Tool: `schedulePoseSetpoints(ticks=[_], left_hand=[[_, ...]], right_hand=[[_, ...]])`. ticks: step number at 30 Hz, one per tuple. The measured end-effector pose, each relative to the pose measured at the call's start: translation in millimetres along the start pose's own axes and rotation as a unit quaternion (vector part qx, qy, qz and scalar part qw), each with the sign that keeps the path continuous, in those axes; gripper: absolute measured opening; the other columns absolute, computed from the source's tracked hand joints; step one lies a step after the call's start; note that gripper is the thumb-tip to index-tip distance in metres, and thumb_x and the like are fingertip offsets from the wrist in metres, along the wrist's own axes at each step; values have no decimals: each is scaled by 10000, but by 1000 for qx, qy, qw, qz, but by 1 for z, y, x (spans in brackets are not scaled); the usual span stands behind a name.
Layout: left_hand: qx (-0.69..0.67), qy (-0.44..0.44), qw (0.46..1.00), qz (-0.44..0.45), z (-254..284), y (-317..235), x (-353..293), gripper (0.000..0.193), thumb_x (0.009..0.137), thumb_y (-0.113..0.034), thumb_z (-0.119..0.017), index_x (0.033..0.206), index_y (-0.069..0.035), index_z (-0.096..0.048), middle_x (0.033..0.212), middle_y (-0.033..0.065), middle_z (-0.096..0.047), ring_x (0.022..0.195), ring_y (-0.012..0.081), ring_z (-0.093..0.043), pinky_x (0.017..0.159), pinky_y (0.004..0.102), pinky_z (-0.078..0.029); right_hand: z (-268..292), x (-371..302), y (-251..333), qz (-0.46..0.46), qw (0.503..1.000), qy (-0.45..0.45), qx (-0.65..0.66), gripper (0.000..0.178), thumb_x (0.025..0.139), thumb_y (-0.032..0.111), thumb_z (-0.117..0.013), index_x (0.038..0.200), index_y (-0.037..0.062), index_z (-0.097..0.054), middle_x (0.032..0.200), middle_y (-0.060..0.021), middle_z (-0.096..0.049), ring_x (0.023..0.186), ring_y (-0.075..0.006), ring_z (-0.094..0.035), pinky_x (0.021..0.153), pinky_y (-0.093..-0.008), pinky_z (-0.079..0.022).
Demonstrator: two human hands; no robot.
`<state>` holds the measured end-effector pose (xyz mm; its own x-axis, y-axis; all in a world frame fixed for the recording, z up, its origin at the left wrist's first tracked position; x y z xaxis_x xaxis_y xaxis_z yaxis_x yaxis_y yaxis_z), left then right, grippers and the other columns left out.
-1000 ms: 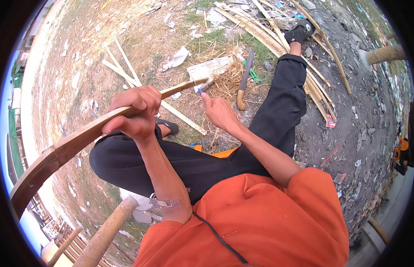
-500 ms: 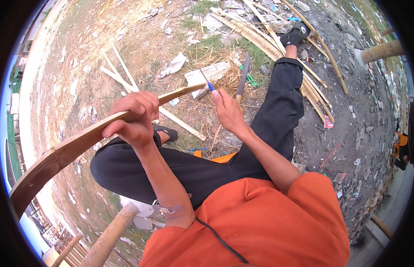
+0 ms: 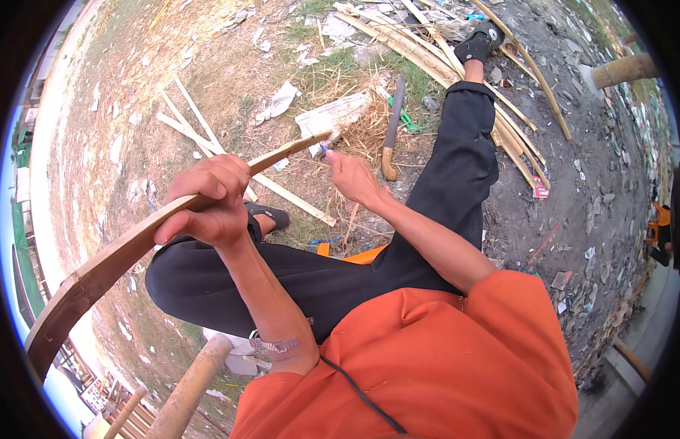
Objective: The person sits on the ground and uses a knife to shave a long piece of bamboo held in their left hand. They repeatedly scrape the surface of the bamboo to remove the outer layer, rotating the piece to work on different sides.
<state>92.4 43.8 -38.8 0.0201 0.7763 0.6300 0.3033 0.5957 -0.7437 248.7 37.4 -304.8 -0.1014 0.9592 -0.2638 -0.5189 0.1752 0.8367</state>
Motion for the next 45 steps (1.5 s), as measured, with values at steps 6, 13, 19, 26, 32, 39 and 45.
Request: schedulePoseSetpoints(ticks=[6,13,19,26,32,39,45], left_hand=[[1,4,1000,-3,4,-1,-2,727,814,-755,-300,662,-53,-414,434,15,-367,349,132,-316,388,284,-314],[0,-2,1000,-2,9,-3,1,728,810,-761,-295,648,-59,-407,428,23,-372,347,140,-319,380,281,-309],[-3,-14,1000,0,13,-4,2,736,810,-761,-293,638,-58,-423,426,31,-389,346,142,-345,387,281,-330],[38,-56,997,22,17,-6,1,705,833,-734,-284,692,-63,-449,451,31,-397,385,156,-383,458,295,-385],[60,-110,992,12,20,-23,13,641,861,-674,-319,814,-76,-546,507,33,-437,449,163,-428,548,315,-402],[38,-92,992,-73,-22,-70,49,552,851,-600,-468,991,-71,-537,691,77,-580,682,224,-584,760,418,-471],[108,-33,987,-118,-35,-145,74,517,933,-513,-426,1158,-50,-469,801,109,-598,818,281,-588,814,428,-462]], right_hand=[[-2,-7,8,19,999,28,38,521,986,355,-271,825,-39,-570,738,-286,-586,717,-473,-556,724,-516,-441],[-12,20,-17,-8,1000,19,13,509,983,360,-289,804,-38,-552,698,-291,-561,686,-475,-535,682,-530,-384],[-26,43,-100,-96,993,3,-75,536,967,423,-307,915,-21,-603,903,-296,-615,891,-478,-573,813,-524,-439],[-29,52,-127,-149,980,-37,-129,555,953,460,-348,885,-29,-601,858,-267,-629,821,-439,-601,730,-524,-445],[57,3,84,103,983,-93,120,477,785,420,-715,973,0,-590,732,-120,-570,706,-251,-582,660,-357,-472],[95,-49,196,333,902,-267,72,513,703,230,-787,1076,-21,-540,968,-147,-576,824,-303,-614,740,-406,-492],[88,-5,167,227,950,-212,23,376,731,85,-743,1035,-3,-540,964,-147,-593,850,-322,-617,764,-418,-495]])
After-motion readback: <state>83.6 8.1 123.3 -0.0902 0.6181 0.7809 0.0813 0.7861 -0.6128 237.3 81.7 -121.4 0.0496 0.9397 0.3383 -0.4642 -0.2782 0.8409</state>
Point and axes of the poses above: each hand's wrist, its own x-axis towards the middle knuckle, its own z-axis out of the back of the hand, y = z × x, the point moved 9 cm from there along x, towards the middle knuckle
